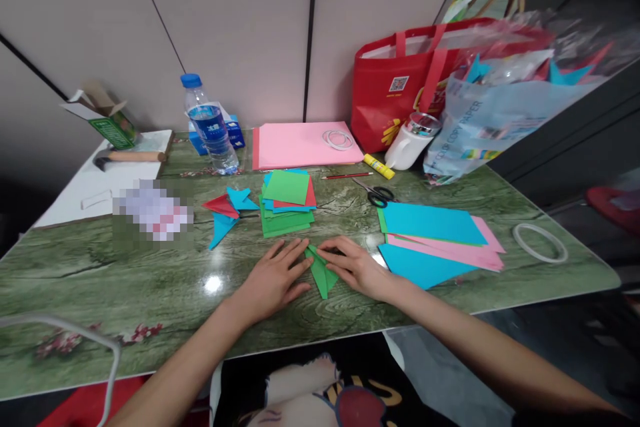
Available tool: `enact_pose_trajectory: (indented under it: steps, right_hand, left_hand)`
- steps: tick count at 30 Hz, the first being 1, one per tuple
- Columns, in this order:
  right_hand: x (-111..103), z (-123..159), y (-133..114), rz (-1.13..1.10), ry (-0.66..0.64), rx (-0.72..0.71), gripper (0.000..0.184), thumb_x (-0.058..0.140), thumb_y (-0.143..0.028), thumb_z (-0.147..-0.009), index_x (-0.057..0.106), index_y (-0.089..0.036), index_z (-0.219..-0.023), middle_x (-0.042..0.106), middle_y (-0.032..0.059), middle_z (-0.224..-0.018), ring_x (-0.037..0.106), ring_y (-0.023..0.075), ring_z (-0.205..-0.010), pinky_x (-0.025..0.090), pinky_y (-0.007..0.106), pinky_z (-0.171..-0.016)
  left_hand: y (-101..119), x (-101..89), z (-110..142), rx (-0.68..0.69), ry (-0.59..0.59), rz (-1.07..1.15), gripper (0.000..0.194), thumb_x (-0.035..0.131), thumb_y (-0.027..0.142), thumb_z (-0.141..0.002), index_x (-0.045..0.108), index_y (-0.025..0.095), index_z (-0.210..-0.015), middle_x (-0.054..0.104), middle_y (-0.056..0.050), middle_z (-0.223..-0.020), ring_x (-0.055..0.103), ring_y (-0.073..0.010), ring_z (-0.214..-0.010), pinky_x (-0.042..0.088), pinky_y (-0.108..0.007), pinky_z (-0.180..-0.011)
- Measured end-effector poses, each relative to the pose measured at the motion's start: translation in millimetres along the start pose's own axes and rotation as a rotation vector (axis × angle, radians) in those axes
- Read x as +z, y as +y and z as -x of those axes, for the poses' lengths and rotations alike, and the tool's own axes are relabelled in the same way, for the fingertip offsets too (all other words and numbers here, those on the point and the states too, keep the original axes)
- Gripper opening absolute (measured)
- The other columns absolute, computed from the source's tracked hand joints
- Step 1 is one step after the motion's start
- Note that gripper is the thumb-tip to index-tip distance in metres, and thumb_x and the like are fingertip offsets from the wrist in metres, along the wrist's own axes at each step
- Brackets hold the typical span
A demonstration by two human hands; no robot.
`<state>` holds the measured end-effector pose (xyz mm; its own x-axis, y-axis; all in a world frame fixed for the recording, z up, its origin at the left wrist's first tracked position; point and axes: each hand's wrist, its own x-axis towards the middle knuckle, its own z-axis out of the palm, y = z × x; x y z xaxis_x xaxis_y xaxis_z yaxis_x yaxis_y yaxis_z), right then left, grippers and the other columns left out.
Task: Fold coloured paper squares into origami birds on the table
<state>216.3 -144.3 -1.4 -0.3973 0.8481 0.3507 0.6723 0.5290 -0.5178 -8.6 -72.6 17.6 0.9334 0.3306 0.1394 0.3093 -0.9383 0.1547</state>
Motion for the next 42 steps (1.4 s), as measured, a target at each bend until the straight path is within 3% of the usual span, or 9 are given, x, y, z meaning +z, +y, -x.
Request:
enact_pose_trajectory:
  steps: [7, 15, 42]
  right_hand:
    - [-12.9, -3.1, -5.3, -0.031, -0.148, 0.003, 0.043, 0.041, -0.014, -0.089, 0.043, -0.021, -0.131, 0.046, 0.0121, -0.118, 0.042, 0.0206, -0.115, 0.043, 0.039, -0.094]
    - [-9.7, -2.7, -1.9, -0.032, -0.137, 0.012, 0.052, 0.04, -0.008, -0.086, 0.036, -0.023, -0.136, 0.045, 0.0119, -0.118, 0.042, 0.021, -0.115, 0.043, 0.041, -0.094]
    - [-4.1, -3.5, -6.0, 0.039, -0.106, -0.013, 0.041, 0.036, -0.014, -0.091, 0.041, -0.021, -0.131, 0.048, 0.0132, -0.12, 0.042, 0.0204, -0.114, 0.045, 0.041, -0.092]
  left_hand:
    - [0.0, 6.3, 0.6, -0.006, -0.013, -0.027, 0.043, 0.043, 0.041, -0.089, 0.047, 0.02, -0.127, 0.034, -0.009, -0.144, 0.028, -0.023, -0.133, 0.025, -0.043, -0.109]
    - [4.3, 4.5, -0.4, -0.006, -0.006, -0.03, 0.041, 0.044, 0.037, -0.089, 0.048, 0.019, -0.126, 0.035, -0.01, -0.143, 0.03, -0.025, -0.132, 0.026, -0.046, -0.108]
    - [4.7, 3.2, -0.9, 0.007, -0.029, -0.005, 0.043, 0.046, 0.033, -0.088, 0.045, 0.016, -0.128, 0.039, -0.014, -0.139, 0.027, -0.0278, -0.133, 0.027, -0.051, -0.107]
